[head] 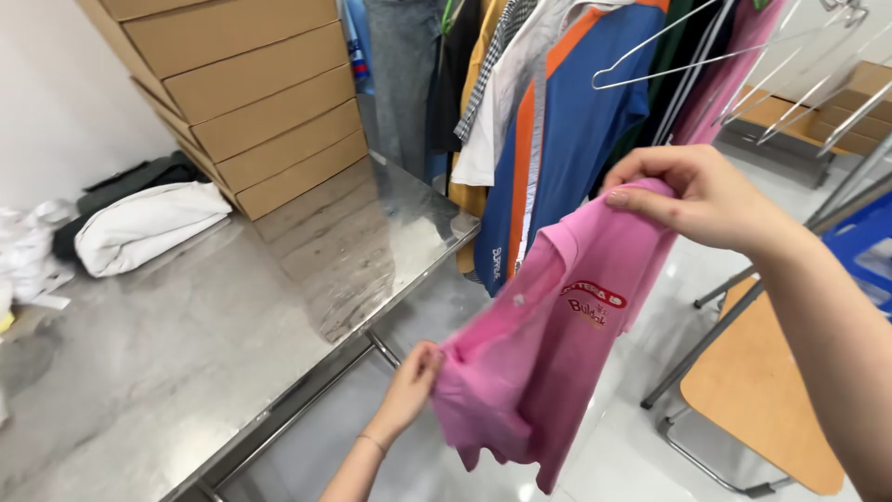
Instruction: The person folds a white long-sleeved shirt, a pink t-shirt, a blue polo shirt, and another white shirt on a metal table. They retrieve each item from a nearby clothing rack, fold it neatly, and place it on a growing stack.
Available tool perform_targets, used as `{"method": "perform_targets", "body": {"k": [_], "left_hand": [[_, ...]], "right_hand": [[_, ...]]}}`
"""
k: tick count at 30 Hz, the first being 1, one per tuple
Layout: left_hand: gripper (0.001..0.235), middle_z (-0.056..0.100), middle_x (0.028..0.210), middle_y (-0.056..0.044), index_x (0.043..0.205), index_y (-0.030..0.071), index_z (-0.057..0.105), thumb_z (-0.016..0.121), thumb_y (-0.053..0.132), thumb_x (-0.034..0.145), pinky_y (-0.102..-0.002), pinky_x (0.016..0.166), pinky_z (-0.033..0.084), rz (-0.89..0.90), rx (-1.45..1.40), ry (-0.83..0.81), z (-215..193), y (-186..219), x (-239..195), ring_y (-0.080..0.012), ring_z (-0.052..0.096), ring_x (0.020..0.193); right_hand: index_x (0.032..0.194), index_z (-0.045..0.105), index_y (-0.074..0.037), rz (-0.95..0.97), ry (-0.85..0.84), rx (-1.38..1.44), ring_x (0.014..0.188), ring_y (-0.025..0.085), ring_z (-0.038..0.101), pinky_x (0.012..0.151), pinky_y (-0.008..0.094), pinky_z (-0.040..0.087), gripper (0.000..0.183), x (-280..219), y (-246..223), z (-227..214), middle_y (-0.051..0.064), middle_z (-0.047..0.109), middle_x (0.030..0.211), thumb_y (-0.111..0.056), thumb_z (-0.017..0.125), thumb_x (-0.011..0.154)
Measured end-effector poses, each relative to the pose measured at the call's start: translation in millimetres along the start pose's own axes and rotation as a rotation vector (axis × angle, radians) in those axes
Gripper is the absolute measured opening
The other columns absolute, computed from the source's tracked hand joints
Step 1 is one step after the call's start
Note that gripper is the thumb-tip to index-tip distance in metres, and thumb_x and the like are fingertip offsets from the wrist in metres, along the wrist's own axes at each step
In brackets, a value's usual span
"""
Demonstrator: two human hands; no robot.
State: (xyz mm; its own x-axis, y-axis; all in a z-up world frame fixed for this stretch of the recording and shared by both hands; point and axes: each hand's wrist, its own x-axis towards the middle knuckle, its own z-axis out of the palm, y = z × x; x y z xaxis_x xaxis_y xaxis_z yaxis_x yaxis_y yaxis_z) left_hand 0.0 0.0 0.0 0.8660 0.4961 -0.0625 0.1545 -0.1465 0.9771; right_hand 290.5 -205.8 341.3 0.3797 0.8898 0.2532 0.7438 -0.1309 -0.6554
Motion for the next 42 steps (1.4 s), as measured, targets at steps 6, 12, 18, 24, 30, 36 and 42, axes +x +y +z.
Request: {"method": "perform_targets", "body": {"k": [6,12,18,24,30,36,42], "left_hand": [[0.027,0.055,0.072,0.002,0.096,0.019,0.055,0.05,0.042,0.108,-0.035,0.067,0.042,0.083,0.235,0.619,-43,60,-36,-0.0145,0.052,0.066],[0.044,0.078,0.085,-0.002,0.111,0.029,0.053,0.082,0.046,0.082,-0.041,0.065,0.051,-0.113,0.866,0.398,-67,155,-121,-0.0274,0.076,0.078],[0.048,0.076,0.104,0.005,0.109,0.025,0.07,0.059,0.003,0.068,-0.041,0.067,0.053,0.186,1.271,0.899,-96,137,-204,-0.0237,0.071,0.098],[0.034,0.059,0.113,-0.007,0.112,0.02,0.082,0.074,-0.002,0.086,-0.045,0.08,0.054,0.214,1.245,1.347,-130,133,-289,-0.0272,0.066,0.097],[0.02,0.073,0.103,-0.01,0.108,0.007,0.077,0.065,-0.005,0.098,-0.04,0.089,0.05,0.202,1.045,1.352,-204,119,-345,-0.0289,0.068,0.098],[0.017,0.075,0.084,-0.006,0.112,0.03,0.075,0.071,0.034,0.096,-0.045,0.068,0.051,-0.248,1.176,1.205,-313,104,-388,-0.0337,0.073,0.083],[0.028,0.076,0.083,-0.013,0.115,0.032,0.078,0.069,0.046,0.092,-0.053,0.073,0.05,-0.386,1.11,1.045,-407,86,-376,-0.0428,0.07,0.088]], "right_hand": [[0.097,0.082,-0.01,0.096,-0.144,-0.106,0.081,0.012,0.064,0.071,0.028,0.049,0.017,-26,59,-22,0.001,0.078,0.087,-0.018,0.085,0.083],[0.091,0.085,-0.019,0.139,-0.258,-0.518,0.072,0.009,0.071,0.075,0.029,0.052,0.036,-39,127,13,-0.006,0.086,0.079,-0.005,0.059,0.071],[0.109,0.083,-0.016,-0.159,0.035,-0.4,0.085,0.025,0.068,0.083,0.036,0.052,0.048,-14,175,79,0.007,0.075,0.093,0.001,0.06,0.07],[0.117,0.082,-0.006,-0.327,0.233,-0.169,0.102,0.027,0.059,0.091,0.037,0.052,0.034,14,115,156,0.014,0.055,0.115,0.002,0.06,0.092],[0.112,0.08,-0.008,-0.313,0.316,-0.042,0.093,0.022,0.067,0.087,0.035,0.052,0.025,59,23,243,0.007,0.075,0.107,0.0,0.06,0.101],[0.119,0.082,-0.011,-0.3,0.384,0.037,0.082,0.015,0.058,0.079,0.033,0.046,0.018,136,-14,320,0.002,0.072,0.093,-0.006,0.067,0.109],[0.113,0.083,-0.013,-0.159,0.36,0.079,0.079,0.006,0.053,0.075,0.025,0.041,0.011,193,-55,345,-0.002,0.067,0.084,-0.021,0.088,0.109]]}}
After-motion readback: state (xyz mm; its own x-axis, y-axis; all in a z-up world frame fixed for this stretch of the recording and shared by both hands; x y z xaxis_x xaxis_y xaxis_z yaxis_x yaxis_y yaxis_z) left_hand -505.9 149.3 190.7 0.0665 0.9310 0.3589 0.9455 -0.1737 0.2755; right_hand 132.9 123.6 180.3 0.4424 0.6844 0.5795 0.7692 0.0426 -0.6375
